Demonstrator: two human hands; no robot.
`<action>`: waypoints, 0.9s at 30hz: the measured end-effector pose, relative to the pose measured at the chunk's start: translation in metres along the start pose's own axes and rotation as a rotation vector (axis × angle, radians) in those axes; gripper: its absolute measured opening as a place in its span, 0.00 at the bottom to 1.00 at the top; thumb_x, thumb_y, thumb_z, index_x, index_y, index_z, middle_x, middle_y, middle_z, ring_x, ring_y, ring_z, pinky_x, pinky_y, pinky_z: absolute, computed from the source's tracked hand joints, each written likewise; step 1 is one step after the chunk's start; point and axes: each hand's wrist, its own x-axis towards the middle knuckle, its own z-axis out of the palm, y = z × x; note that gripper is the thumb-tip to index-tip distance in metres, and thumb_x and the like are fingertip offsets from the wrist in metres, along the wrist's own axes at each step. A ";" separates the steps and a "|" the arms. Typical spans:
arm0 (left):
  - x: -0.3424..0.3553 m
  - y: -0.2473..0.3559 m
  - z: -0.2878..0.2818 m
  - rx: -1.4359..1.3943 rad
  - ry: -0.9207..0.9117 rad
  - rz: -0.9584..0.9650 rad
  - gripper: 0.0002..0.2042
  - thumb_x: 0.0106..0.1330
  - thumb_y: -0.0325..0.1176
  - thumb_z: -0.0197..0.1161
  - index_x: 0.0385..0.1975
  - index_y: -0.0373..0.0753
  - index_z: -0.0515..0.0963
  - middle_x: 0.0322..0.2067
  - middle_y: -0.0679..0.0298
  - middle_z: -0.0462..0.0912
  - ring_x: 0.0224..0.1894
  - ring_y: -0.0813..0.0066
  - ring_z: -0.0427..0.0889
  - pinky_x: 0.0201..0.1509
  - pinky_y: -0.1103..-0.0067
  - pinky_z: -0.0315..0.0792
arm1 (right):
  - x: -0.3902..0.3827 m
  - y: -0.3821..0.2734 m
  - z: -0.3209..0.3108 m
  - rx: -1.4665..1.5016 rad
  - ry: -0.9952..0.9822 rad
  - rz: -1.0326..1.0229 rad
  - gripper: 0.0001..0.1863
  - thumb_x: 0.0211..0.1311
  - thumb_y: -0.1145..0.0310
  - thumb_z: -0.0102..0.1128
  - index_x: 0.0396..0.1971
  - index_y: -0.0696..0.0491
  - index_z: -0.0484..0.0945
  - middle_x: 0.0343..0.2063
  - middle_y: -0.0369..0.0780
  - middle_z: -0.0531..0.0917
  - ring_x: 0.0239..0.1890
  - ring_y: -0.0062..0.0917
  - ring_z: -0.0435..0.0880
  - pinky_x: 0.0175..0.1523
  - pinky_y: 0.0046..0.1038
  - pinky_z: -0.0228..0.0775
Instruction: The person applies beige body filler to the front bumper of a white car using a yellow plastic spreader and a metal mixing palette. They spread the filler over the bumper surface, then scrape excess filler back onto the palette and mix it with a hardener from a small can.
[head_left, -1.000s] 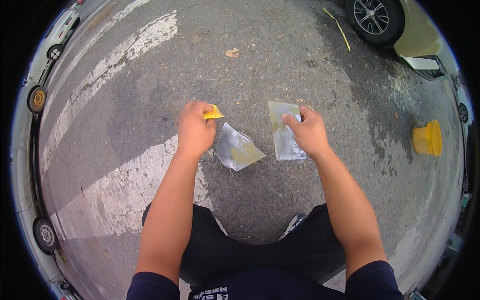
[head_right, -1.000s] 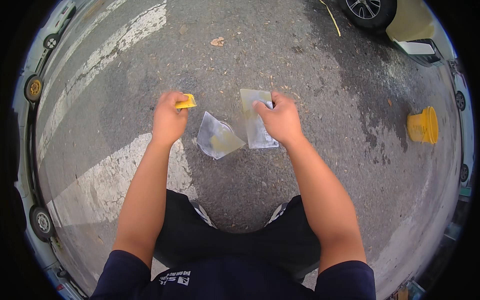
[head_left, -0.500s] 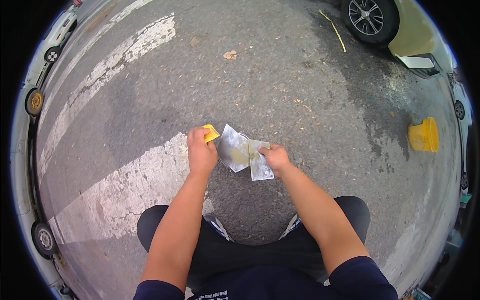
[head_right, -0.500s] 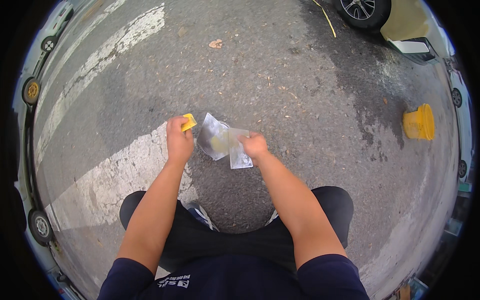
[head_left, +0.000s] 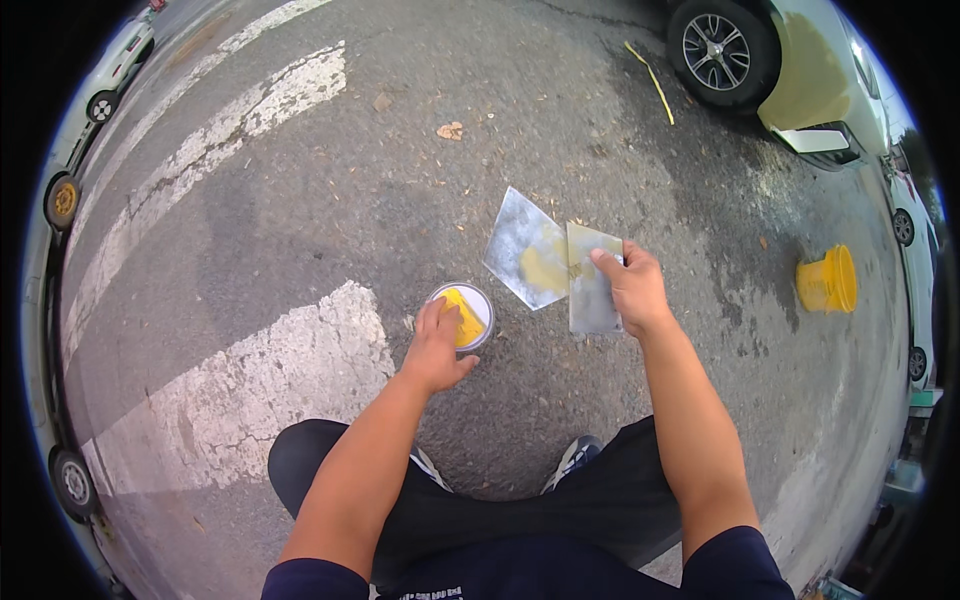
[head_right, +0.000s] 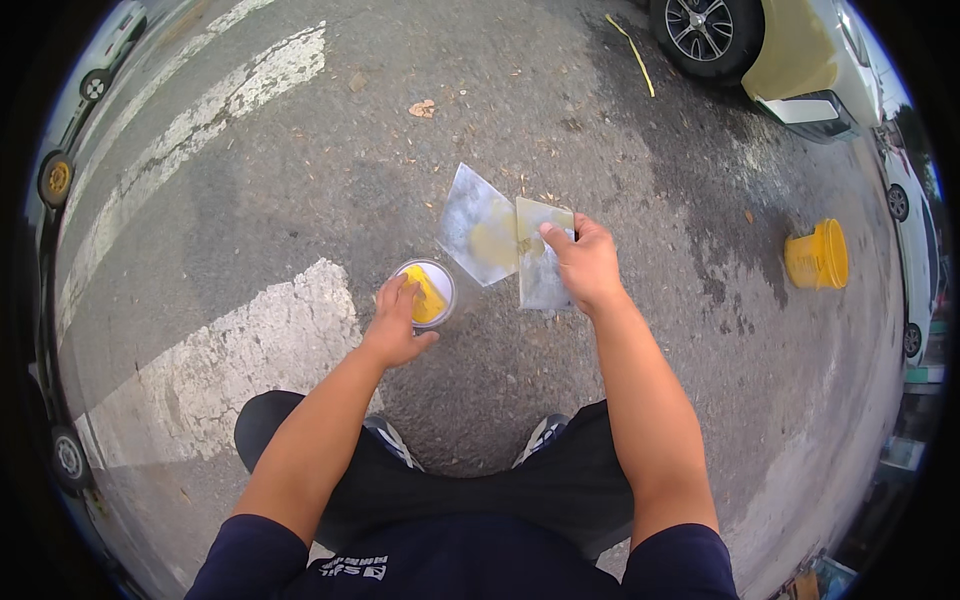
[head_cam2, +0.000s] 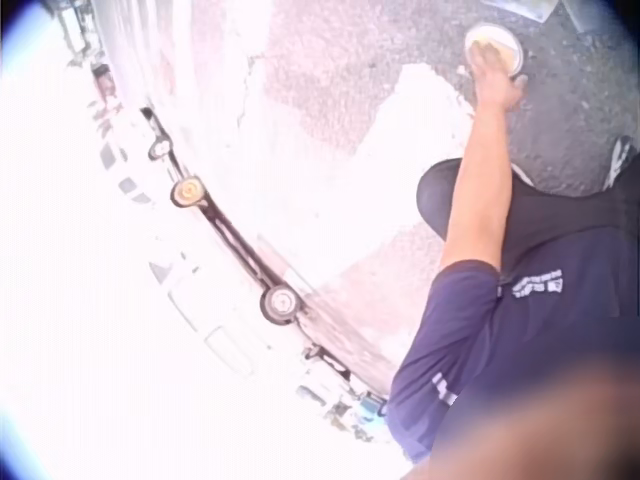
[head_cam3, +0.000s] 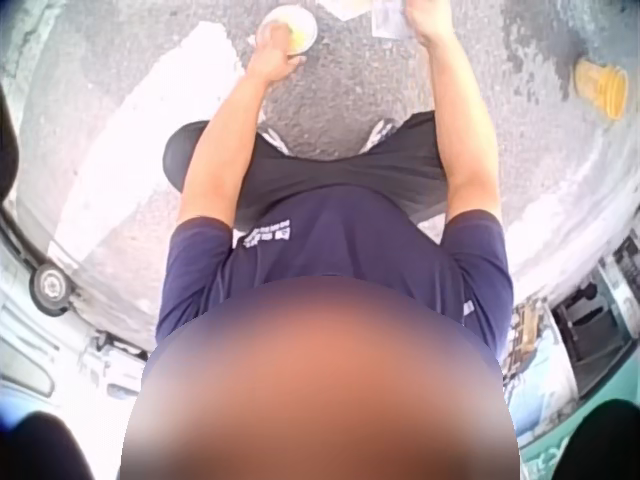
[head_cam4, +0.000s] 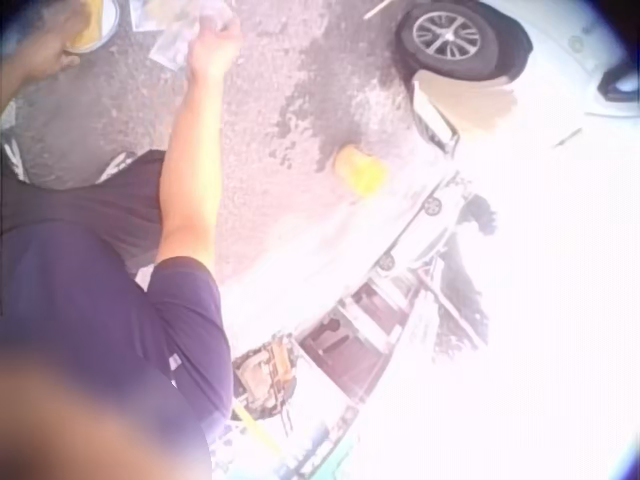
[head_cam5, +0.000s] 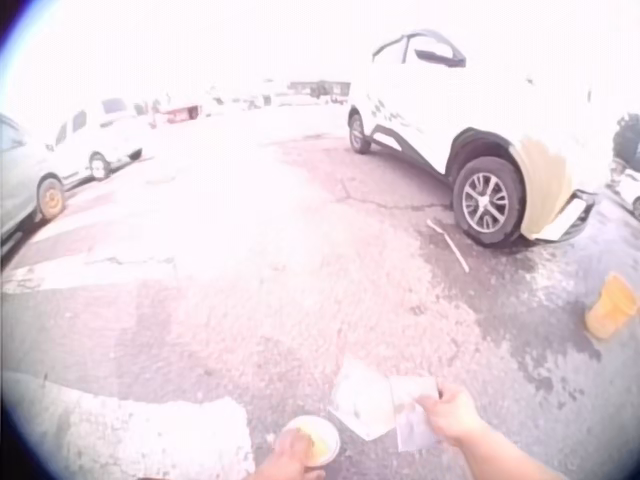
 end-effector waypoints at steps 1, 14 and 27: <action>0.003 0.007 -0.008 -0.002 0.068 -0.022 0.35 0.66 0.39 0.68 0.68 0.29 0.62 0.70 0.45 0.60 0.71 0.43 0.62 0.75 0.60 0.62 | -0.003 -0.006 0.001 0.026 0.003 0.022 0.13 0.70 0.70 0.64 0.48 0.62 0.80 0.37 0.40 0.87 0.34 0.20 0.85 0.39 0.28 0.79; 0.014 0.063 -0.168 -1.657 -0.068 -0.450 0.17 0.74 0.31 0.63 0.59 0.32 0.73 0.54 0.54 0.83 0.53 0.60 0.86 0.59 0.62 0.81 | -0.014 -0.040 0.042 0.485 -0.358 0.165 0.12 0.72 0.70 0.61 0.49 0.60 0.78 0.39 0.41 0.87 0.36 0.25 0.87 0.42 0.32 0.82; 0.011 0.069 -0.166 -1.989 -0.177 0.053 0.19 0.72 0.27 0.62 0.62 0.39 0.72 0.53 0.58 0.84 0.51 0.62 0.88 0.46 0.61 0.87 | -0.018 -0.083 0.017 0.762 -0.342 -0.280 0.20 0.79 0.58 0.53 0.60 0.55 0.74 0.54 0.38 0.81 0.56 0.27 0.80 0.60 0.35 0.73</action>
